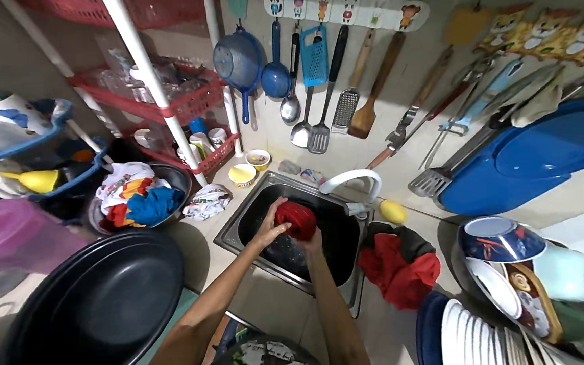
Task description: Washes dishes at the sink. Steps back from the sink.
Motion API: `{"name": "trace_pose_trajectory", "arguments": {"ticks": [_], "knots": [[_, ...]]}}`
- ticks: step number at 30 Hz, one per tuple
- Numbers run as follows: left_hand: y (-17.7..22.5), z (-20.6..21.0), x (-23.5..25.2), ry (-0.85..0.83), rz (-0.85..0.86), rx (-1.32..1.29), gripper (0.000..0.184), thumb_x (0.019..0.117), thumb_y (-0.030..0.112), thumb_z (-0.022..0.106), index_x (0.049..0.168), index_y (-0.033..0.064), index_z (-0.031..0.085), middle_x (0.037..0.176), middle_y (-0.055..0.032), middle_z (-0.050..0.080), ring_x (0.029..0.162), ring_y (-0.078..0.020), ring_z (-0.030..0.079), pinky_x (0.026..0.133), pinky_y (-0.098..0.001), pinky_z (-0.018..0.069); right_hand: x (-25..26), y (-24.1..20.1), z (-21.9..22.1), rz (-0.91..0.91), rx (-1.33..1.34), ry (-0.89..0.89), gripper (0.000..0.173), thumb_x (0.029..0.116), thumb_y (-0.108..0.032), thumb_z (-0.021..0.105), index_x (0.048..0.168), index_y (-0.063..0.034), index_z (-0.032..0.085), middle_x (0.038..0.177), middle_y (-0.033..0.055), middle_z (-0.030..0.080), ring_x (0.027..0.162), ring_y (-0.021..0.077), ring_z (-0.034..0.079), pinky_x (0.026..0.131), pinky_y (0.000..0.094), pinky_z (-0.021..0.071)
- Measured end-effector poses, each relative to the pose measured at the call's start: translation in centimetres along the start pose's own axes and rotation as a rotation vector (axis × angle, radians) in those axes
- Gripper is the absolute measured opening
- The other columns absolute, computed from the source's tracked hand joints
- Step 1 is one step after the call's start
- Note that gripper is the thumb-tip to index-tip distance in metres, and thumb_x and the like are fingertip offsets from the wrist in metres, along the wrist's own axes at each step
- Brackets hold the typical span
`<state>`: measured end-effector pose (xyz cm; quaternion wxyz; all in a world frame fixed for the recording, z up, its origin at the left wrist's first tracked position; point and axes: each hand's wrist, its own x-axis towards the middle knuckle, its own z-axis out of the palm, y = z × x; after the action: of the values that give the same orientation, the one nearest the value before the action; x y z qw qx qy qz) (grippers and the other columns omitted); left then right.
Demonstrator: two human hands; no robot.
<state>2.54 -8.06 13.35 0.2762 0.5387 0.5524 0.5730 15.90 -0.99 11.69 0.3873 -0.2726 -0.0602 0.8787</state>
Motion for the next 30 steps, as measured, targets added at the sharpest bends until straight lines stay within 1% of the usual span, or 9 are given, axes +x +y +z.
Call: {"name": "trace_pose_trajectory", "arguments": {"ticks": [2, 5, 8, 10, 12, 17, 19, 24, 30], "knots": [[-0.7, 0.9, 0.0, 0.15, 0.075, 0.1, 0.102, 0.0762, 0.053, 0.079, 0.148, -0.0076, 0.041, 0.159, -0.0298, 0.032, 0.148, -0.0353, 0.034, 0.121, -0.0441, 0.0321, 0.6, -0.6, -0.1, 0.022, -0.162, -0.043, 0.069, 0.104, -0.065, 0.019, 0.126, -0.0104, 0.056, 0.104, 0.0142, 0.069, 0.092, 0.0274, 0.069, 0.073, 0.049, 0.0596], [-0.6, 2.0, 0.2, 0.307, 0.098, 0.158, 0.098, 0.0757, 0.052, 0.08, 0.143, -0.0109, 0.045, 0.153, -0.0317, 0.039, 0.143, -0.0367, 0.042, 0.117, -0.0449, 0.0385, 1.2, -1.2, 0.7, 0.006, -0.228, -0.163, 0.089, 0.0972, -0.078, 0.014, 0.129, -0.0062, 0.056, 0.107, 0.0181, 0.07, 0.096, 0.0298, 0.07, 0.079, 0.0507, 0.0603], [1.0, 2.1, 0.9, 0.376, -0.092, 0.094, 0.063, 0.0979, 0.034, 0.06, 0.144, -0.0074, 0.046, 0.137, -0.0286, 0.057, 0.127, -0.0317, 0.057, 0.109, -0.0448, 0.0458, 1.1, -1.5, 2.9, -0.154, -0.319, -0.106, 0.053, 0.1107, -0.045, 0.027, 0.123, -0.0027, 0.057, 0.102, 0.0157, 0.068, 0.093, 0.0257, 0.068, 0.081, 0.0466, 0.0585], [1.7, 1.8, 1.7, 0.403, -0.269, -0.012, 0.05, 0.1093, 0.032, 0.039, 0.144, -0.0037, 0.045, 0.133, -0.0285, 0.058, 0.124, -0.0312, 0.059, 0.106, -0.0467, 0.0461, 0.8, -1.8, 4.8, -0.308, -0.476, -0.014, 0.03, 0.1089, -0.022, 0.044, 0.126, 0.0003, 0.055, 0.104, 0.0154, 0.065, 0.093, 0.0231, 0.066, 0.082, 0.0436, 0.0573], [2.1, 1.5, 2.7, 0.426, -0.395, -0.191, 0.057, 0.1125, 0.04, 0.026, 0.147, -0.002, 0.042, 0.138, -0.0265, 0.055, 0.126, -0.0292, 0.057, 0.108, -0.0454, 0.0456, 0.4, -2.1, 6.8, -0.471, -0.701, 0.017, 0.025, 0.103, -0.014, 0.057, 0.121, 0.0025, 0.06, 0.103, 0.0148, 0.065, 0.091, 0.0197, 0.064, 0.082, 0.04, 0.0556], [4.5, 0.4, 5.5, 0.3, -0.579, -0.526, 0.059, 0.11, 0.053, 0.021, 0.136, 0.0101, 0.052, 0.11, -0.012, 0.065, 0.091, -0.021, 0.064, 0.075, -0.0379, 0.0558, -1.7, -4.4, 10.3, -0.722, -1.313, -0.126, 0.036, 0.0987, -0.018, 0.067, 0.127, 0.0032, 0.062, 0.114, 0.0272, 0.065, 0.102, 0.0362, 0.064, 0.089, 0.0544, 0.0516], [5.2, -0.2, 6.6, 0.216, -0.628, -0.562, 0.056, 0.1095, 0.054, 0.023, 0.127, 0.0119, 0.056, 0.099, -0.0094, 0.066, 0.082, -0.0198, 0.065, 0.068, -0.0367, 0.0566, -2.0, -5.3, 11.6, -0.873, -1.441, -0.209, 0.025, 0.0968, -0.016, 0.067, 0.108, 0.0062, 0.066, 0.095, 0.0247, 0.066, 0.085, 0.0339, 0.065, 0.078, 0.0533, 0.052], [7.0, -0.9, 8.4, 0.034, -0.714, -0.489, 0.055, 0.1089, 0.055, 0.021, 0.125, 0.0136, 0.055, 0.098, -0.0087, 0.063, 0.082, -0.0203, 0.063, 0.07, -0.0375, 0.0555, -2.9, -6.8, 12.7, -1.15, -1.502, -0.426, 0.015, 0.091, -0.013, 0.065, 0.085, 0.0012, 0.062, 0.074, 0.0137, 0.059, 0.063, 0.0223, 0.057, 0.058, 0.0406, 0.0469], [7.3, -1.0, 8.9, -0.08, -0.784, -0.5, 0.055, 0.1086, 0.054, 0.019, 0.104, 0.0146, 0.057, 0.08, -0.005, 0.063, 0.066, -0.0169, 0.063, 0.057, -0.0314, 0.0536, -4.3, -7.7, 13.9, -1.206, -1.68, -0.598, 0.014, 0.0872, -0.008, 0.067, 0.085, 0.0065, 0.065, 0.086, 0.0215, 0.065, 0.079, 0.0343, 0.066, 0.067, 0.0507, 0.0522]]}}
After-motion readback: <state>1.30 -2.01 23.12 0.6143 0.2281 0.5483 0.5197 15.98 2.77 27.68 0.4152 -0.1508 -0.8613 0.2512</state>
